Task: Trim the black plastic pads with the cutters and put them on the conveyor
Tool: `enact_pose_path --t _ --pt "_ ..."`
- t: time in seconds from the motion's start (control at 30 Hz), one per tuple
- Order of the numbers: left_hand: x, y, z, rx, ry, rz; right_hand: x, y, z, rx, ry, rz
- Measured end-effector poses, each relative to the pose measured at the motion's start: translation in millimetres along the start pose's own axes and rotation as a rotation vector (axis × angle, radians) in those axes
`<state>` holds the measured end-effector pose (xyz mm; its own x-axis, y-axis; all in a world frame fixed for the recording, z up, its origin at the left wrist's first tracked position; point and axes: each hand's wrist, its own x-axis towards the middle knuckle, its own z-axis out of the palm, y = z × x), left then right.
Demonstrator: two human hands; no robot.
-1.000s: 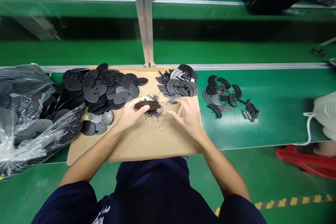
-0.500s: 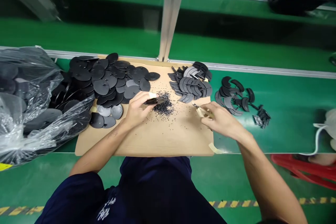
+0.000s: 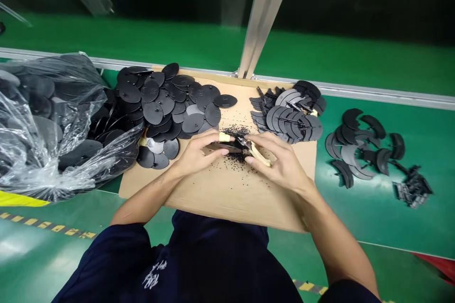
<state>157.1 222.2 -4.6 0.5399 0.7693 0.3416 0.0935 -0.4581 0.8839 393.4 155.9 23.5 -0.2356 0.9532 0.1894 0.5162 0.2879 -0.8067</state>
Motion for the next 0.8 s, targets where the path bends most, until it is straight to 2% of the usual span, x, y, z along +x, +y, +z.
enact_pose_path --t 0.2,0.5,0.8 --pt "0 -1 -0.6 -0.01 -0.068 -0.058 -4 16 2 -0.08 0.008 -0.107" --pt "0 -1 -1.7 -0.026 -0.107 -0.062 -6 20 2 -0.104 -0.003 -0.135" --pt "0 -2 -0.2 -0.034 -0.11 -0.084 -8 20 6 -0.085 -0.012 -0.094"
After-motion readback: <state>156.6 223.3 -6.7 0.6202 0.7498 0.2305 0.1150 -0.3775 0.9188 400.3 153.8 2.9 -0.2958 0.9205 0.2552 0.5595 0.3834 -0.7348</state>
